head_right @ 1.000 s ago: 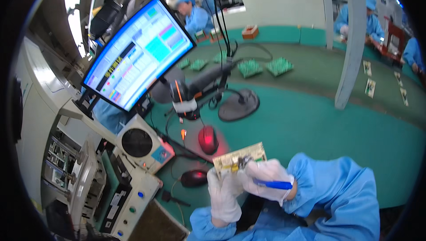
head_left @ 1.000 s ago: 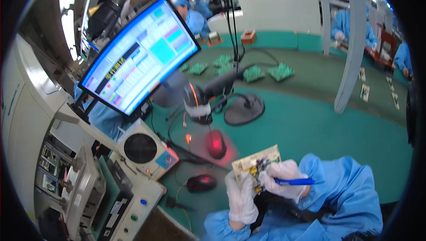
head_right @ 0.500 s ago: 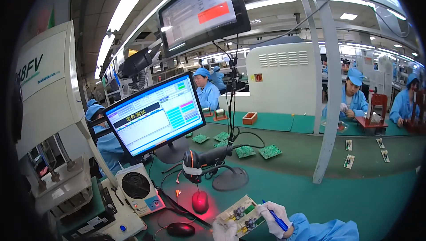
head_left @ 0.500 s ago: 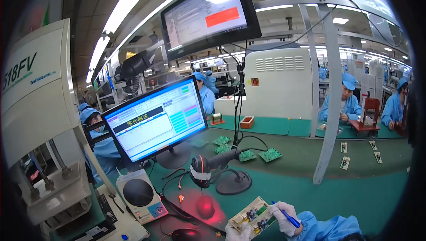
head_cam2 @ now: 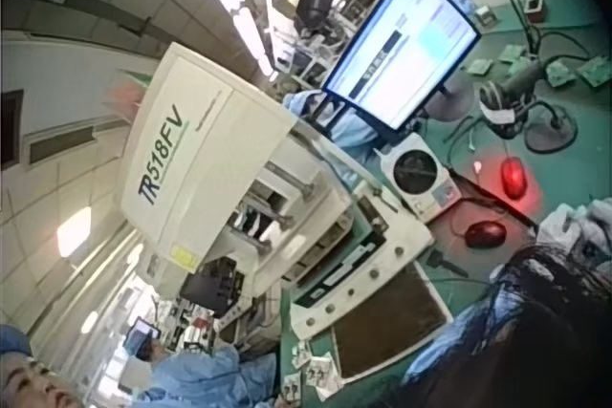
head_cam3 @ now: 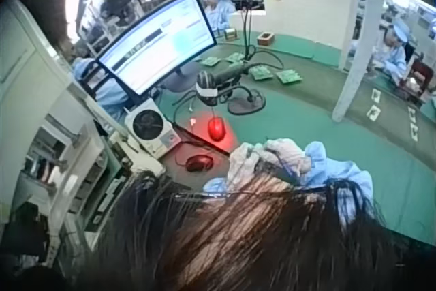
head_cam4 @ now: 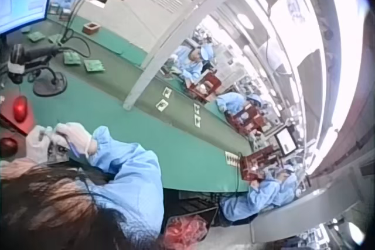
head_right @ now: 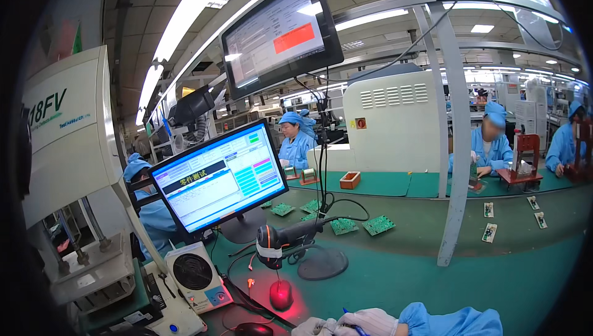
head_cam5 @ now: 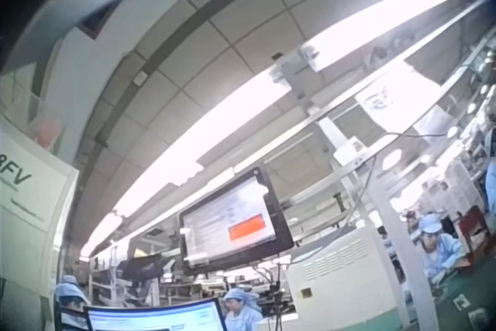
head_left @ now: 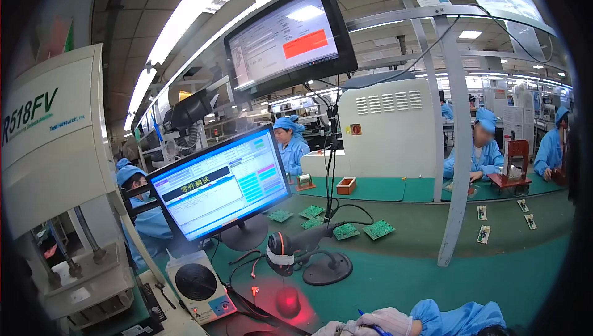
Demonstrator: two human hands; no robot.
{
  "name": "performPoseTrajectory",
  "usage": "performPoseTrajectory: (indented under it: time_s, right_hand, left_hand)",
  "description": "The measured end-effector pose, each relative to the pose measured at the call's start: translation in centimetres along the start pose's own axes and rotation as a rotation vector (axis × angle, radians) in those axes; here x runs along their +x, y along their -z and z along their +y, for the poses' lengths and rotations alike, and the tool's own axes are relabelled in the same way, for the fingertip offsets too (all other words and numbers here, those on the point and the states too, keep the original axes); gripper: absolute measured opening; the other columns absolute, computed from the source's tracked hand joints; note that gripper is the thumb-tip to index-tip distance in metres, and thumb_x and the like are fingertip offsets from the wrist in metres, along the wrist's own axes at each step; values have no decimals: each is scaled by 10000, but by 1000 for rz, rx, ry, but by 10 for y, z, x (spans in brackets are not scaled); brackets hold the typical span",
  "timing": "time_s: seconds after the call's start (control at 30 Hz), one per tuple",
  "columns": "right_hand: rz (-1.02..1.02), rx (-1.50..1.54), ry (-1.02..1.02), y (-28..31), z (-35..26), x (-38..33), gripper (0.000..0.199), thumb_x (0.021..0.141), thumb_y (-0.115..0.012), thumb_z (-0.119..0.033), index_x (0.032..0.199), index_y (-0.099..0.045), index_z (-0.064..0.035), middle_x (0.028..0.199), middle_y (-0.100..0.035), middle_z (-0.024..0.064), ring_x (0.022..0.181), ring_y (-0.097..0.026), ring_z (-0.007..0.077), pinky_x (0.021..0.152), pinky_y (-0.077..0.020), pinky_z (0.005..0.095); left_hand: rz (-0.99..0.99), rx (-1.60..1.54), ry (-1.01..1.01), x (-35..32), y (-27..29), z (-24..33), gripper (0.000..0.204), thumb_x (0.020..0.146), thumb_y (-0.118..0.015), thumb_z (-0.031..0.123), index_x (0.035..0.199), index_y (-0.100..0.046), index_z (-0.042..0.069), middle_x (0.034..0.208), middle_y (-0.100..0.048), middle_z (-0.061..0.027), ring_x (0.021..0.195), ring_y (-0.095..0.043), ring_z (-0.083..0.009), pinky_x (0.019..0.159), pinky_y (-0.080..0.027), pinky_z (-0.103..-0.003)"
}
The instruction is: The person tests circuit boards by scanning them with a barcode scanner, marking them with a pen, brushing the testing fixture, and placing the boards into the testing machine to run tests by pressing buttons.
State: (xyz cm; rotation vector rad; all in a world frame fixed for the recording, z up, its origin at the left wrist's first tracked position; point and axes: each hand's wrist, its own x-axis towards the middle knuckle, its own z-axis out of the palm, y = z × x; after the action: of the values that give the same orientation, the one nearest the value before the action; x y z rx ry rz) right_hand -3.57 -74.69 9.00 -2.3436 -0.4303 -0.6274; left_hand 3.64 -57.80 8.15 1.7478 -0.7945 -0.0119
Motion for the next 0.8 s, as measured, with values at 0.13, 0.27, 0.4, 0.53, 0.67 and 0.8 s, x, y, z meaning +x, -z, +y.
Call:
performPoseTrajectory:
  time_s: [0.13,0.27,0.4,0.53,0.67,0.8]
  right_hand:
    - [-3,29,-47,5,-12,2,308,883,-591,-358,752,-541,-84,645,-559,183,638,-568,412,549,-427,488]
    - [6,94,32,12,-21,8,232,863,-651,-174,676,-563,-69,582,-499,156,508,-522,317,465,-386,413]
    - [0,228,83,19,-30,10,285,846,-686,-153,615,-545,-65,507,-427,150,430,-474,316,411,-334,400]
    - [52,150,151,29,-46,12,212,807,-696,-109,634,-583,-61,528,-474,130,444,-484,304,438,-351,401]
    - [81,141,232,43,-54,10,155,763,-725,-121,647,-626,-95,547,-526,74,470,-491,300,484,-366,412]
    - [62,-94,172,87,-19,-21,151,845,-652,-185,757,-630,-63,630,-569,98,566,-560,249,554,-447,341]
  left_hand:
    - [183,-173,42,-3,-7,7,174,911,-635,159,827,-533,47,711,-503,-9,666,-443,-76,560,-383,-264]
    - [-216,-447,317,-21,5,2,261,991,-510,263,953,-612,25,787,-629,-35,726,-599,-133,635,-486,-281]
    - [-240,-1070,475,-31,-1,-28,259,996,-492,265,1154,-595,87,983,-638,-130,882,-624,-222,744,-510,-356]
    - [-359,-1592,582,-32,-16,-38,300,970,-500,368,869,-585,100,713,-545,-78,625,-530,-214,541,-406,-351]
    - [-379,-1477,521,-9,-10,-18,420,951,-483,454,738,-572,103,588,-532,-58,500,-509,-206,441,-383,-331]
    - [-297,-830,353,18,14,-4,403,1006,-399,392,858,-502,32,614,-540,-96,493,-537,-159,478,-439,-246]
